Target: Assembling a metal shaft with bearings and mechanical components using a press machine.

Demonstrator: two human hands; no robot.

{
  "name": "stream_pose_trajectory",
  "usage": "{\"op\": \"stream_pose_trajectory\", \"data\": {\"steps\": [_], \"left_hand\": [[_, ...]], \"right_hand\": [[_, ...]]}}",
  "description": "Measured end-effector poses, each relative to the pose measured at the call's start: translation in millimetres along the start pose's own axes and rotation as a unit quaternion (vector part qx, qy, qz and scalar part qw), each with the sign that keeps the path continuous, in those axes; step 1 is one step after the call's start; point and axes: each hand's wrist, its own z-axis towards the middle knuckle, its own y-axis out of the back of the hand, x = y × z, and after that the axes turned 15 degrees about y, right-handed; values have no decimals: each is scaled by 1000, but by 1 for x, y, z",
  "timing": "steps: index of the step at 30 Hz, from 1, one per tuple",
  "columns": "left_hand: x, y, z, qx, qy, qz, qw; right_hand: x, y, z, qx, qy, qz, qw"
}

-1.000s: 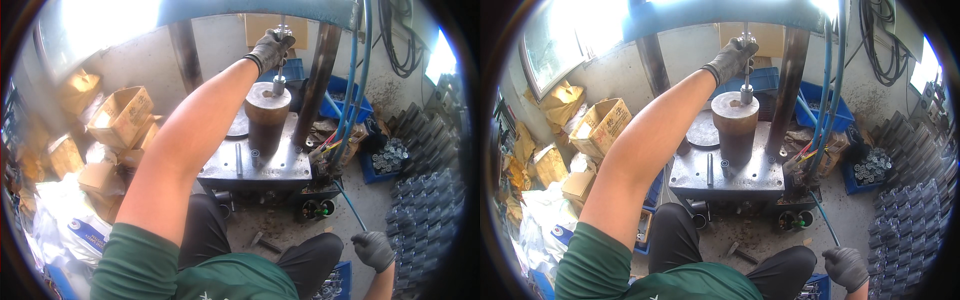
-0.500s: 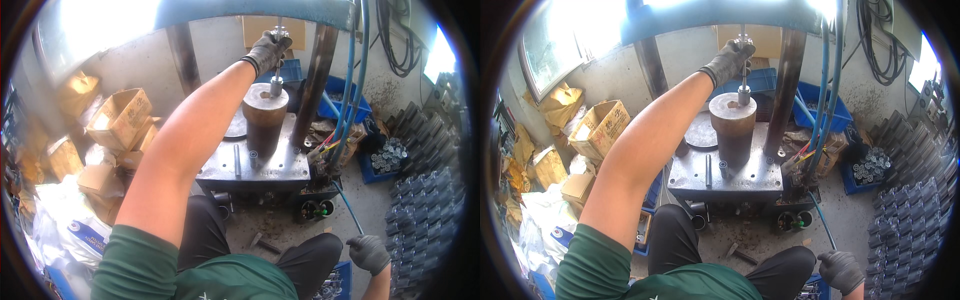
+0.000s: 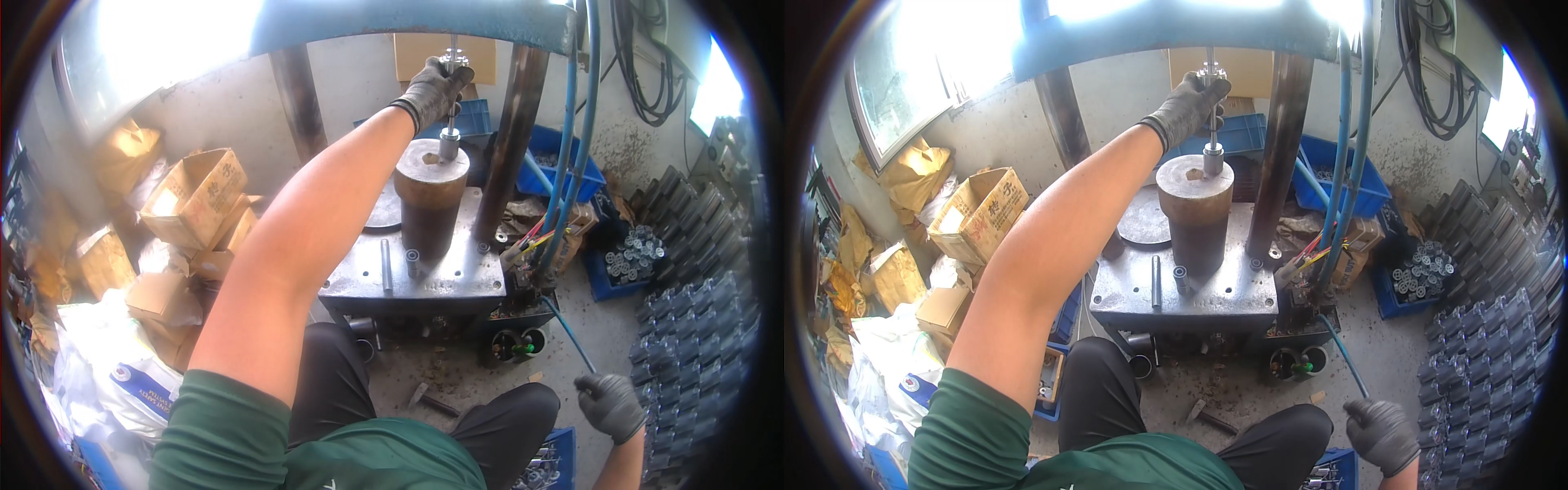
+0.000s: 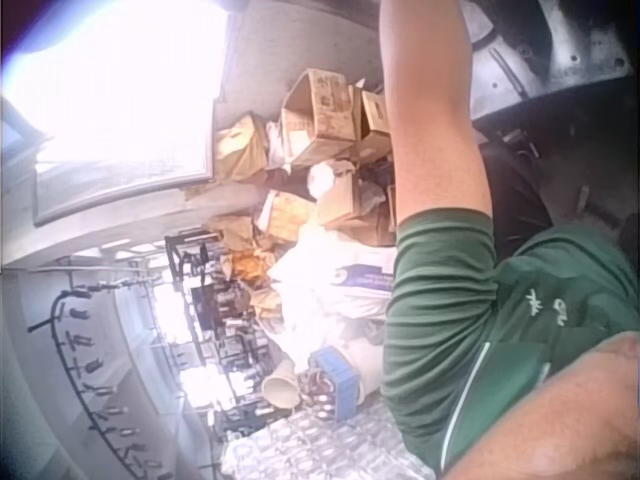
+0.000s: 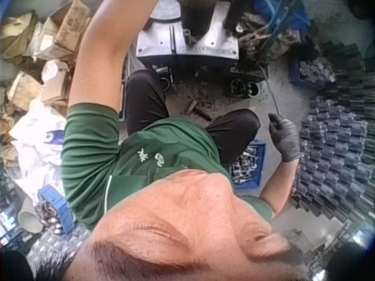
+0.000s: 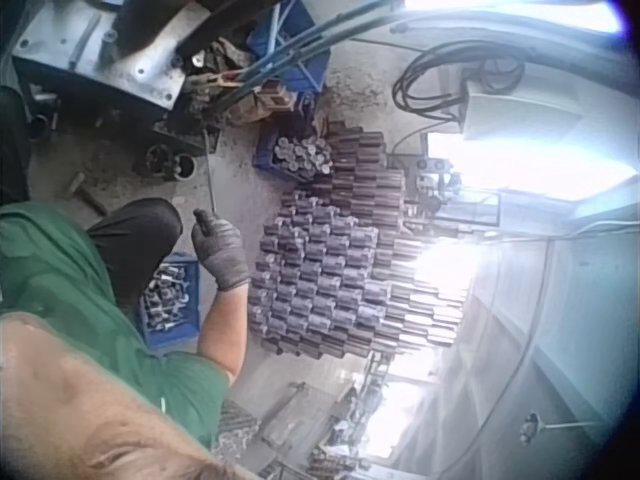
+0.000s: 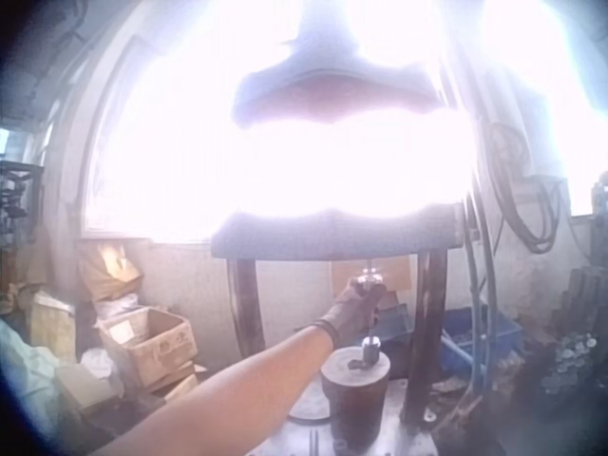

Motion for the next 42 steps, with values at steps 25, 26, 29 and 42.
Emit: {"op": "stream_pose_trajectory", "data": {"steps": [25, 26, 29, 42], "left_hand": [[5, 12, 2, 56, -26, 38, 997], [4, 10, 3, 53, -23, 44, 997], [-1, 9, -3, 50, 2, 55, 997], [5, 10, 5, 41, -27, 32, 998]], "right_hand": [[-4, 15, 13, 80, 0, -22, 997], [1, 2, 3, 112, -6, 9, 994], [-3, -29, -8, 174, -2, -59, 983], [2, -8, -1, 91, 11, -36, 995]]}}
